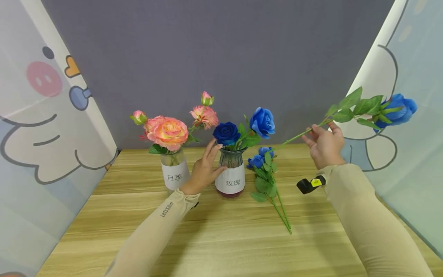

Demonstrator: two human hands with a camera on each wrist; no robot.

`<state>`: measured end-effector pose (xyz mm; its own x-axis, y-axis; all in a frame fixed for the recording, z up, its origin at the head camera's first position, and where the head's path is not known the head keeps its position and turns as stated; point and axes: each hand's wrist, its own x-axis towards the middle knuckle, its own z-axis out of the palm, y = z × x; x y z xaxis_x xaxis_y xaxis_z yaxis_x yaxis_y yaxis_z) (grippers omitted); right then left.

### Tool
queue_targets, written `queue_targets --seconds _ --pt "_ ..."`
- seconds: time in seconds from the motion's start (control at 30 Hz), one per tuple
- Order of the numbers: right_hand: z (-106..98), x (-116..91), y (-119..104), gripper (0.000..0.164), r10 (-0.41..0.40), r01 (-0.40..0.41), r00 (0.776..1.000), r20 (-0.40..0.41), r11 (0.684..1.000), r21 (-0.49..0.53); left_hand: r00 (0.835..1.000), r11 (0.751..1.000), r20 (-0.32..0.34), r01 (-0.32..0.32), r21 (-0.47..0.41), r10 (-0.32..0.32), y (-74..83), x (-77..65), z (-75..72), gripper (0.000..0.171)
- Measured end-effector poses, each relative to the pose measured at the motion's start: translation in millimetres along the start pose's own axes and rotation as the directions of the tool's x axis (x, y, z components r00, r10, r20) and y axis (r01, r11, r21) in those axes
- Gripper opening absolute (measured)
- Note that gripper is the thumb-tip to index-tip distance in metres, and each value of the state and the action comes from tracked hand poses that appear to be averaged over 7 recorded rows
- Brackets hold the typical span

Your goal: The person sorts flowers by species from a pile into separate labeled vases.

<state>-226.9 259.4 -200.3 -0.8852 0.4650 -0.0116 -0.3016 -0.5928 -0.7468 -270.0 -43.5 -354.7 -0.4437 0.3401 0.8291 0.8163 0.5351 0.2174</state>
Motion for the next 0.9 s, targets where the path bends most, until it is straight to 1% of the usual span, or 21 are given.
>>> queue_targets --seconds 0.13,0.23,0.4,0.47,0.6,0.73,0.9 --pt "5.5 0.8 -3.5 0.05 -0.007 0.007 1.0 -0.007 0.999 0.052 1.0 1.0 0.0 -0.006 -0.008 0.006 -0.6 0.7 0.5 0.078" --pt "9.8 -0.5 -5.0 0.05 0.008 -0.008 1.0 -0.004 0.998 0.069 1.0 1.0 -0.002 -0.011 -0.009 0.011 -1.1 1.4 1.0 0.079" --pt "16.6 -4.8 -1.9 0.04 0.049 -0.05 0.999 0.016 0.997 0.067 1.0 1.0 -0.001 -0.011 -0.005 0.011 -0.8 0.5 0.1 0.078" --pt "18.9 -6.2 -0.2 0.036 0.049 -0.051 0.999 0.02 0.997 0.064 1.0 1.0 0.0 -0.007 -0.006 0.007 -0.6 0.4 0.0 0.078" --pt "22.3 -8.5 3.2 0.035 0.039 -0.04 0.999 0.011 0.997 0.073 1.0 1.0 -0.002 -0.007 -0.006 0.007 -1.0 0.0 0.5 0.077" --pt "26.8 -10.5 6.6 0.038 0.047 -0.047 0.999 0.001 0.995 0.086 1.0 1.0 -0.011 -0.012 -0.001 0.012 -2.2 -0.2 1.9 0.078" --pt "33.0 -11.9 12.1 0.047 0.057 -0.055 0.998 -0.011 0.993 0.1 1.0 1.0 -0.011 -0.01 -0.008 0.01 -2.4 -0.4 1.9 0.079"
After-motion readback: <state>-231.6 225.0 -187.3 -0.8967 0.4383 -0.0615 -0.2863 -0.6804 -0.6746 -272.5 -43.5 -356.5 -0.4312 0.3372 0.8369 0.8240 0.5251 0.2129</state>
